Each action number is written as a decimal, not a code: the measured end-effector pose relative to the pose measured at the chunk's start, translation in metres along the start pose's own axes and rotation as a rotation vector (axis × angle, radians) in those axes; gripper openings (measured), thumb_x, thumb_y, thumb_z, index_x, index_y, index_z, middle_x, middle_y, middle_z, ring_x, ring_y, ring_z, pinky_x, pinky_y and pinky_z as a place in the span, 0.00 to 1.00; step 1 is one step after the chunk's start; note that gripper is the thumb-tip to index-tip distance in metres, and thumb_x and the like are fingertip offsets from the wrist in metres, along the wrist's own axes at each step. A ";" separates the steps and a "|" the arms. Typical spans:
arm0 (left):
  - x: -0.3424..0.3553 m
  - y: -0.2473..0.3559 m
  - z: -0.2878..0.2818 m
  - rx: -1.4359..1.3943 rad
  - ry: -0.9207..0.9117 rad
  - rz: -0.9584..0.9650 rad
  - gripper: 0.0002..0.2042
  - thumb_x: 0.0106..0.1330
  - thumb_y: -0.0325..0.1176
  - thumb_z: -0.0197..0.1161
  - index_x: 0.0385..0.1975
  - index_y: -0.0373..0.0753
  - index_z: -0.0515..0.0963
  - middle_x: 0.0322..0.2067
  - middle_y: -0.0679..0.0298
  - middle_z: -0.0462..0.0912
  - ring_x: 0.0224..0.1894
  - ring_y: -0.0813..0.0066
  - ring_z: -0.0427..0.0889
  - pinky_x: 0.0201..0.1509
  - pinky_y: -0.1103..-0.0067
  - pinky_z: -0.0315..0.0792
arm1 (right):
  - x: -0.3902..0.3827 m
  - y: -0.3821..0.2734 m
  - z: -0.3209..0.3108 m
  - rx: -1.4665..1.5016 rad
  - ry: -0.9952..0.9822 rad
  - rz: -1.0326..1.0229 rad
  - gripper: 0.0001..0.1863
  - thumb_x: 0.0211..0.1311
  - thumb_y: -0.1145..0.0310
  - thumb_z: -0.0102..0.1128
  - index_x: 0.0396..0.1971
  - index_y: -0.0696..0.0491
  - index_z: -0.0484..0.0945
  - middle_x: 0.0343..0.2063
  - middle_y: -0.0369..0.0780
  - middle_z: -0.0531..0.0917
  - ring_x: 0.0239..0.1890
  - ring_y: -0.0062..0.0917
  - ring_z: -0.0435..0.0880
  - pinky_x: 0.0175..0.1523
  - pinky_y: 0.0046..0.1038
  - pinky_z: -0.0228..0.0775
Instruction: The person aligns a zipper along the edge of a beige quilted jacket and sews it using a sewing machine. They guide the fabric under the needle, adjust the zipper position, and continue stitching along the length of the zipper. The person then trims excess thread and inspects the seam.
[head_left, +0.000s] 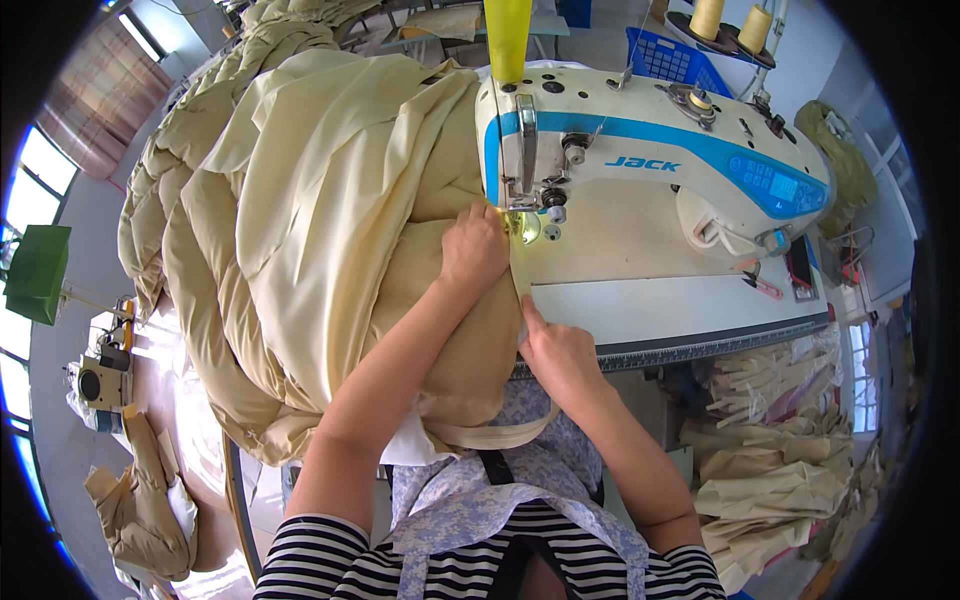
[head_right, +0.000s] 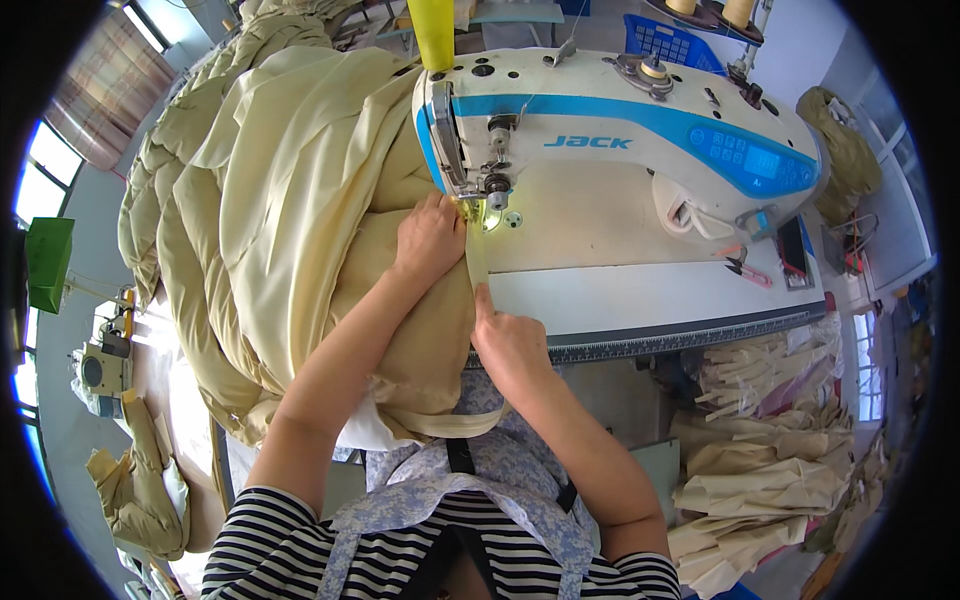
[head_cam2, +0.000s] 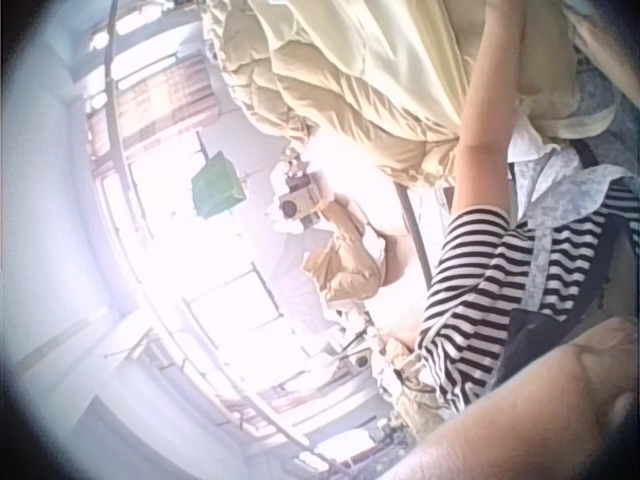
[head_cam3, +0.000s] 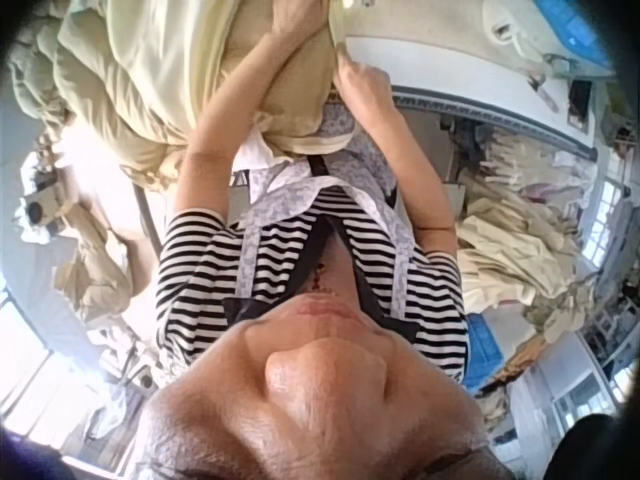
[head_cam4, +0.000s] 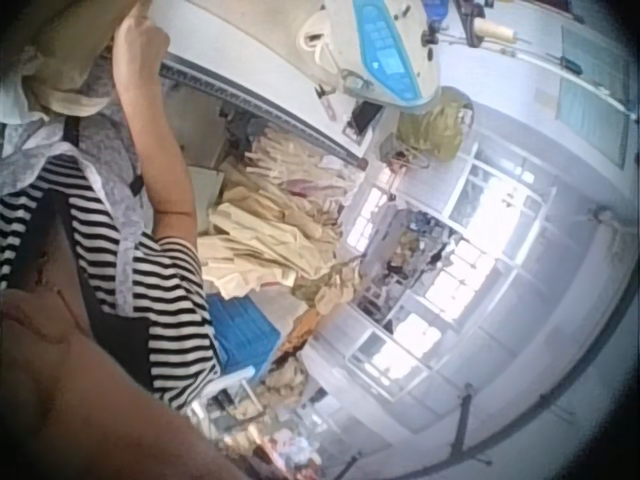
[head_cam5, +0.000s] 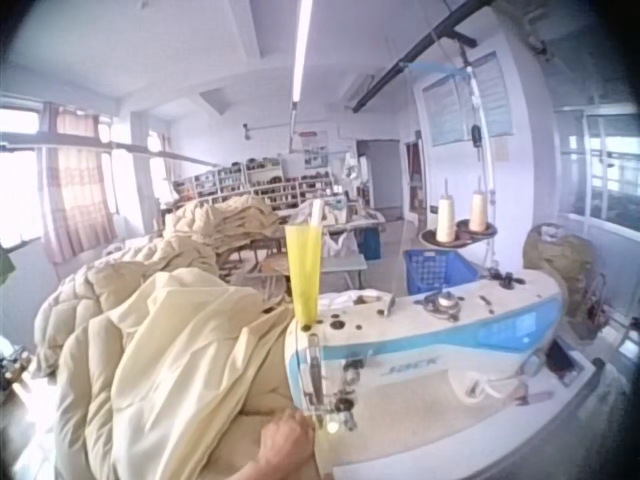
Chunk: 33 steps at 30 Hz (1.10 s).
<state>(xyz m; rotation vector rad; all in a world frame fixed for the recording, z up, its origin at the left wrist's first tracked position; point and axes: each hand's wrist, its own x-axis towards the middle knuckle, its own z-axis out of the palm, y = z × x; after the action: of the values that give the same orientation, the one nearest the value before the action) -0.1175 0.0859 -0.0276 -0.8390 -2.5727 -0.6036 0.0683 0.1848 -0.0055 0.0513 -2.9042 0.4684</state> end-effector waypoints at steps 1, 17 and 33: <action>0.003 -0.003 0.006 0.033 -0.018 -0.055 0.07 0.62 0.33 0.60 0.35 0.37 0.78 0.37 0.52 0.82 0.41 0.52 0.83 0.44 0.60 0.78 | 0.000 0.000 0.000 -0.002 -0.021 0.011 0.29 0.54 0.72 0.64 0.58 0.61 0.75 0.15 0.41 0.80 0.18 0.35 0.84 0.26 0.36 0.78; -0.077 0.024 -0.111 -0.191 -0.271 0.424 0.37 0.57 0.25 0.68 0.70 0.46 0.65 0.67 0.56 0.67 0.69 0.53 0.69 0.64 0.63 0.74 | -0.090 -0.027 -0.034 1.070 -0.012 -0.163 0.33 0.64 0.72 0.67 0.69 0.52 0.69 0.40 0.40 0.78 0.36 0.21 0.80 0.42 0.24 0.76; -0.056 0.027 -0.113 -0.236 -0.049 0.364 0.21 0.61 0.20 0.65 0.56 0.36 0.79 0.48 0.52 0.85 0.47 0.54 0.86 0.49 0.70 0.81 | -0.038 0.015 0.006 0.230 0.279 -0.298 0.27 0.56 0.79 0.63 0.59 0.53 0.77 0.56 0.39 0.79 0.60 0.34 0.78 0.67 0.42 0.69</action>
<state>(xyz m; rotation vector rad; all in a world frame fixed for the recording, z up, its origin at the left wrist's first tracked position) -0.0350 0.0227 0.0489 -1.3761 -2.3312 -0.7867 0.1033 0.1969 -0.0233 0.4109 -2.5027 0.6893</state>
